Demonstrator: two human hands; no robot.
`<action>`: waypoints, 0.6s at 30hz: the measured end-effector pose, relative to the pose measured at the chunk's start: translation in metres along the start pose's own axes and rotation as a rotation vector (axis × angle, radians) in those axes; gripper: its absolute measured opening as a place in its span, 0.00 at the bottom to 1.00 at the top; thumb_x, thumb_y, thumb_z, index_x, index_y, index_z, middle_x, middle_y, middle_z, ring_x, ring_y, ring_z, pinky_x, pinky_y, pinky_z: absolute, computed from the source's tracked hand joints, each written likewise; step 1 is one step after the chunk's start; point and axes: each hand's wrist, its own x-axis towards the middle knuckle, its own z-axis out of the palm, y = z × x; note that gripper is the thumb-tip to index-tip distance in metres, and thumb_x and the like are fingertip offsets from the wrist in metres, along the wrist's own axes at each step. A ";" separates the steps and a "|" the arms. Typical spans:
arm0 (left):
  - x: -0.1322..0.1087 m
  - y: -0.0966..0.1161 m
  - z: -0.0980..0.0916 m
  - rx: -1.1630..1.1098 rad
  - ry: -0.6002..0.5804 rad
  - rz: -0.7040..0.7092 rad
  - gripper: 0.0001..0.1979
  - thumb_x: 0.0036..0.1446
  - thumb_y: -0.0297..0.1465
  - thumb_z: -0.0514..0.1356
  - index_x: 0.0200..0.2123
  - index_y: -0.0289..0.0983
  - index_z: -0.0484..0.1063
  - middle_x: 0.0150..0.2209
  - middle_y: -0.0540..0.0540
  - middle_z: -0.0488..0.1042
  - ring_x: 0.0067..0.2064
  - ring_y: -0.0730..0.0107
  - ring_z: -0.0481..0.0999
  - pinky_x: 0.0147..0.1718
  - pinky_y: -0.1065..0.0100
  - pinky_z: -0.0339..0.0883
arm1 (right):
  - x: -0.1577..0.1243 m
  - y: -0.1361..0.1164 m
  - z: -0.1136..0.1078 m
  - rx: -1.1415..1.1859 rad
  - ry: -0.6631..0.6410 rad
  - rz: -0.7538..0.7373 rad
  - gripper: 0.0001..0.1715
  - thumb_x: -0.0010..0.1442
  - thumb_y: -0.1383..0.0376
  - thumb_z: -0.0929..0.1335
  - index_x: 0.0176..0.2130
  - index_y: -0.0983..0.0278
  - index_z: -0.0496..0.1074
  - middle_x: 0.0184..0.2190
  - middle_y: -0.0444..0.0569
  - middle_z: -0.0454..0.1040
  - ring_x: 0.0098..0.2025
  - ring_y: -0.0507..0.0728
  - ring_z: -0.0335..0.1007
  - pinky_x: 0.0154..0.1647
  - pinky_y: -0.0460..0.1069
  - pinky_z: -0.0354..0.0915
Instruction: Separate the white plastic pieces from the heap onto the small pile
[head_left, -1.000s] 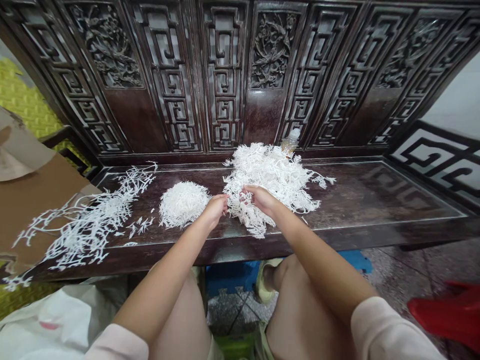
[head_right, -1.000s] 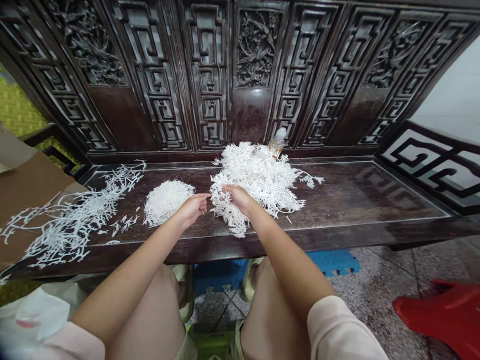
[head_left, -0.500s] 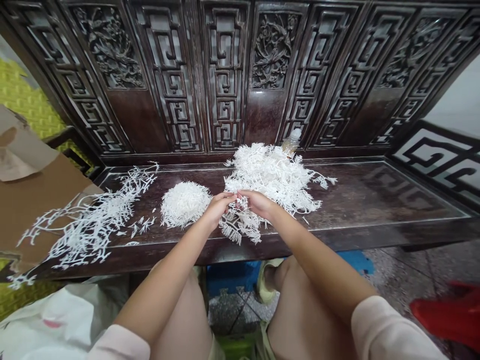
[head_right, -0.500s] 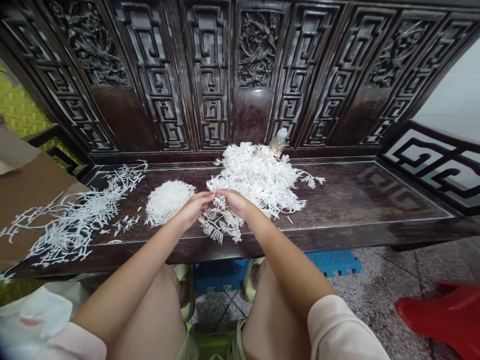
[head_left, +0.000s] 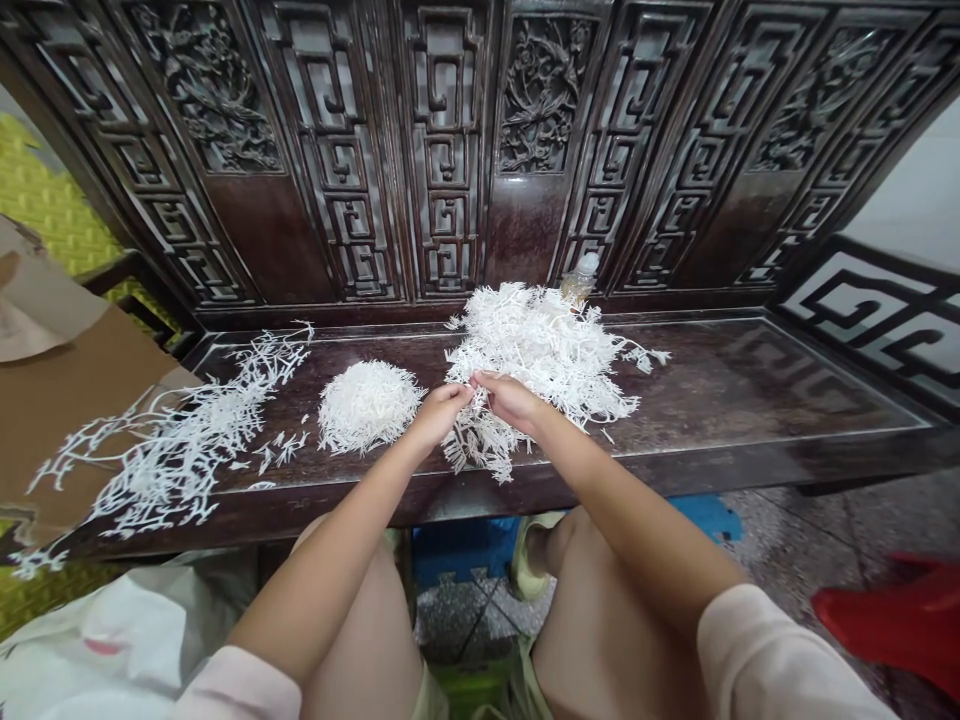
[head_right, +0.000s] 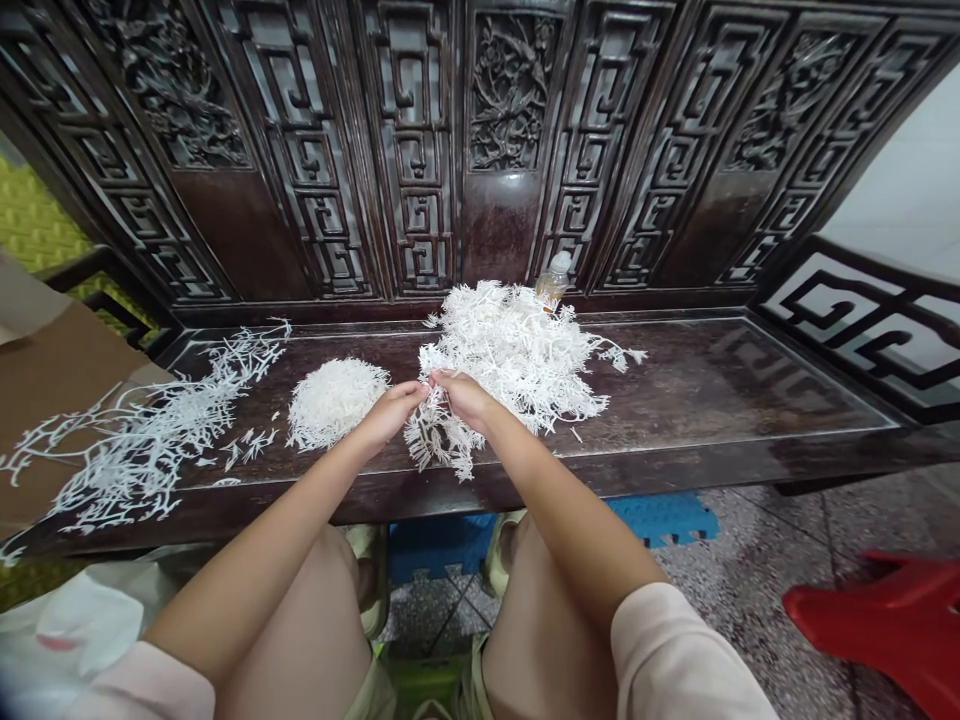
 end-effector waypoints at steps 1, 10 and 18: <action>0.001 0.000 -0.001 -0.006 -0.002 0.008 0.12 0.46 0.39 0.57 0.22 0.34 0.66 0.20 0.53 0.61 0.25 0.77 0.58 0.27 0.73 0.50 | -0.001 -0.001 0.001 0.011 0.004 0.025 0.13 0.47 0.58 0.67 0.21 0.65 0.64 0.21 0.41 0.64 0.28 0.49 0.57 0.34 0.45 0.54; -0.003 0.011 -0.006 -0.327 -0.189 -0.005 0.13 0.48 0.35 0.56 0.18 0.34 0.60 0.18 0.53 0.56 0.20 0.81 0.50 0.22 0.74 0.48 | -0.022 -0.024 0.011 0.067 -0.108 0.155 0.12 0.46 0.59 0.68 0.25 0.66 0.67 0.22 0.43 0.67 0.25 0.47 0.60 0.28 0.44 0.56; -0.009 0.021 -0.003 -0.371 -0.217 0.057 0.14 0.47 0.34 0.56 0.17 0.35 0.58 0.19 0.53 0.55 0.23 0.79 0.54 0.27 0.73 0.53 | -0.015 -0.015 0.023 0.123 0.090 -0.043 0.09 0.45 0.63 0.66 0.23 0.66 0.63 0.19 0.42 0.63 0.23 0.48 0.59 0.26 0.45 0.56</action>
